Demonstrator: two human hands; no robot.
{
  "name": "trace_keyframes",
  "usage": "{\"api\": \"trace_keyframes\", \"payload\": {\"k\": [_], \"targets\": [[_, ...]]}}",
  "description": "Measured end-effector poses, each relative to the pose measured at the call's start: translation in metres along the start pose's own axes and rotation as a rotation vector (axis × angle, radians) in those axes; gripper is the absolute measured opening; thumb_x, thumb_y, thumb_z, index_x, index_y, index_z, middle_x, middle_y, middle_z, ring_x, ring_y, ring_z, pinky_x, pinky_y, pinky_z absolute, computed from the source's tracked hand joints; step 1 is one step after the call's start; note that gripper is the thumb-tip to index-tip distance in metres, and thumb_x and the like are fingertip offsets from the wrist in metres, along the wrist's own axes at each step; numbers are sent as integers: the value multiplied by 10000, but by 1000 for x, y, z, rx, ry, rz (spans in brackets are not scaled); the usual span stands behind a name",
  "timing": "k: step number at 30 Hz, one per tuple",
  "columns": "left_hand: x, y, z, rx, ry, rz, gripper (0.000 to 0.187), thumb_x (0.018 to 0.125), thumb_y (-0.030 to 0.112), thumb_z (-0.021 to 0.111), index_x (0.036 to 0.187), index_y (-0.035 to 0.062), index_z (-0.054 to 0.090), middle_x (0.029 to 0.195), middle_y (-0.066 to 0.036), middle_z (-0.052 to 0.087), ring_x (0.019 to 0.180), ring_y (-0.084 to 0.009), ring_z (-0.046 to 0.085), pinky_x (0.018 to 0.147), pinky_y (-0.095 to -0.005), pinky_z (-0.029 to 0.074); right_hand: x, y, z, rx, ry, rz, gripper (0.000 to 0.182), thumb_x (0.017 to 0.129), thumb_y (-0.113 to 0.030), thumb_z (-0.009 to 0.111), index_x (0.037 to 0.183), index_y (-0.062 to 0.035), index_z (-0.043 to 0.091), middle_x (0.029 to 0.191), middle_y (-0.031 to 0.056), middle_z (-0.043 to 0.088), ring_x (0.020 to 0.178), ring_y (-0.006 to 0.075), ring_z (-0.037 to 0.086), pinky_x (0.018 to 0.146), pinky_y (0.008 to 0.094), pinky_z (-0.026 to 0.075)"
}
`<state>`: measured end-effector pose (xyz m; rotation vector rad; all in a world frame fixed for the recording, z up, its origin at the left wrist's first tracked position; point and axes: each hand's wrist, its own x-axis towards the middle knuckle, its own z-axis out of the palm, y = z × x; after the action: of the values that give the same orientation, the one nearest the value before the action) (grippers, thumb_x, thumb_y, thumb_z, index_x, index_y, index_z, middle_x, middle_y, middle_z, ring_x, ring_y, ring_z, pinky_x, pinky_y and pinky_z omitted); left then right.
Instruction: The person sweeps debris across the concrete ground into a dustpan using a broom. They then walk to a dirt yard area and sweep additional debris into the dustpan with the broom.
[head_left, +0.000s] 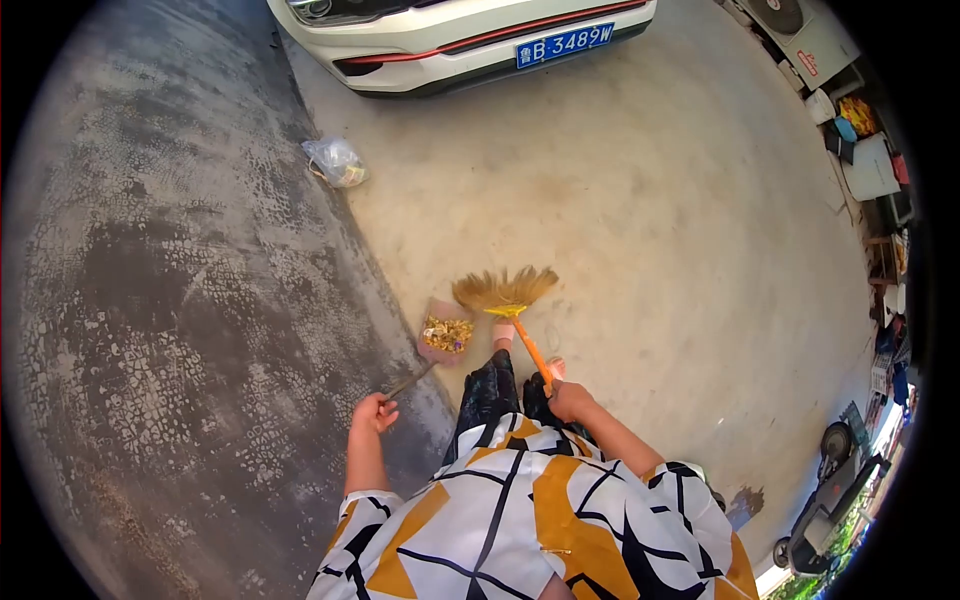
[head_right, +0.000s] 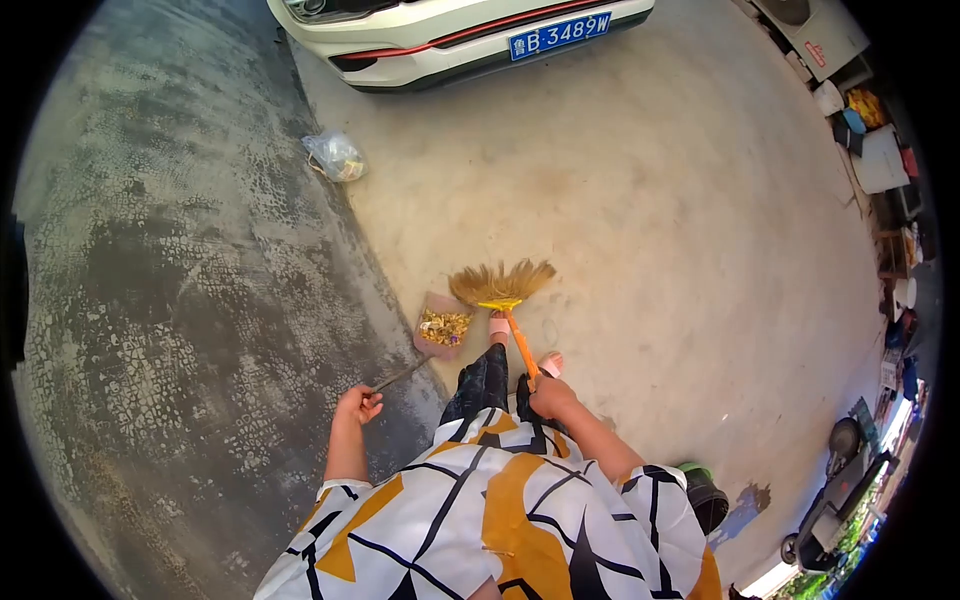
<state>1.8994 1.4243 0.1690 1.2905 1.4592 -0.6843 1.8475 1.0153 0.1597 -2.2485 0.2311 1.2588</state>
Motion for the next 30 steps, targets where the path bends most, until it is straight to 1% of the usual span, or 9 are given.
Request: {"api": "trace_keyframes", "payload": {"k": [2,4,10,12,19,25,27,28,30], "targets": [[0,-2,-2,-34,-14,-26,77,756,78,432,794,18,463,556,-70,510,463,-111,503,583,-368,500,-17,13,-10,-40,-48,12,375,707,-229,429,1030,-47,486,897,199,562,853,333,531,732,392,421],[-5,-10,-5,-27,-26,8,88,753,75,432,801,6,457,566,-75,514,458,-109,499,602,-371,497,-42,31,-23,-2,13,-69,367,702,-200,446,1034,-52,494,872,200,567,823,328,543,719,387,429],[4,-31,-14,-31,-73,18,89,750,73,437,805,4,452,617,-96,529,431,-99,473,627,-371,491,-102,67,-37,271,132,-33,399,708,-233,488,1085,-104,497,823,184,577,725,294,569,659,343,439],[1,-33,-18,-31,-53,-1,85,748,71,437,803,7,449,639,-108,537,397,-97,443,636,-367,488,-117,63,-36,422,88,75,408,708,-206,477,1092,-69,474,919,213,549,863,337,524,741,370,420],[8,-41,-45,-70,-87,-55,85,744,77,442,796,10,443,639,-113,534,382,-95,408,653,-393,480,-103,54,-20,185,190,65,410,687,-181,468,1065,-21,465,882,239,547,841,349,528,727,388,423],[19,-55,-40,-64,-73,-44,91,753,89,440,819,27,446,602,-73,494,517,-122,528,688,-428,467,-60,40,20,1,78,59,358,714,-236,463,1034,-78,501,859,207,564,804,350,540,708,389,435],[6,-50,-32,-76,-34,-50,113,750,72,434,843,8,425,730,-159,572,343,-52,370,595,-352,506,-69,41,23,42,90,48,366,721,-261,467,1036,-77,505,868,207,563,810,350,538,715,387,432],[5,-51,-33,-81,-39,-51,113,750,72,434,843,8,425,730,-159,572,343,-52,370,595,-352,506,-73,41,21,89,102,36,377,729,-287,472,1039,-76,509,878,208,562,817,351,536,722,385,430],[5,-54,-38,-80,-29,-6,104,758,99,446,831,26,462,556,-59,493,501,-118,524,669,-409,482,-105,36,3,58,105,38,410,731,-308,487,1063,-69,504,849,210,573,755,300,574,666,356,448]]}}
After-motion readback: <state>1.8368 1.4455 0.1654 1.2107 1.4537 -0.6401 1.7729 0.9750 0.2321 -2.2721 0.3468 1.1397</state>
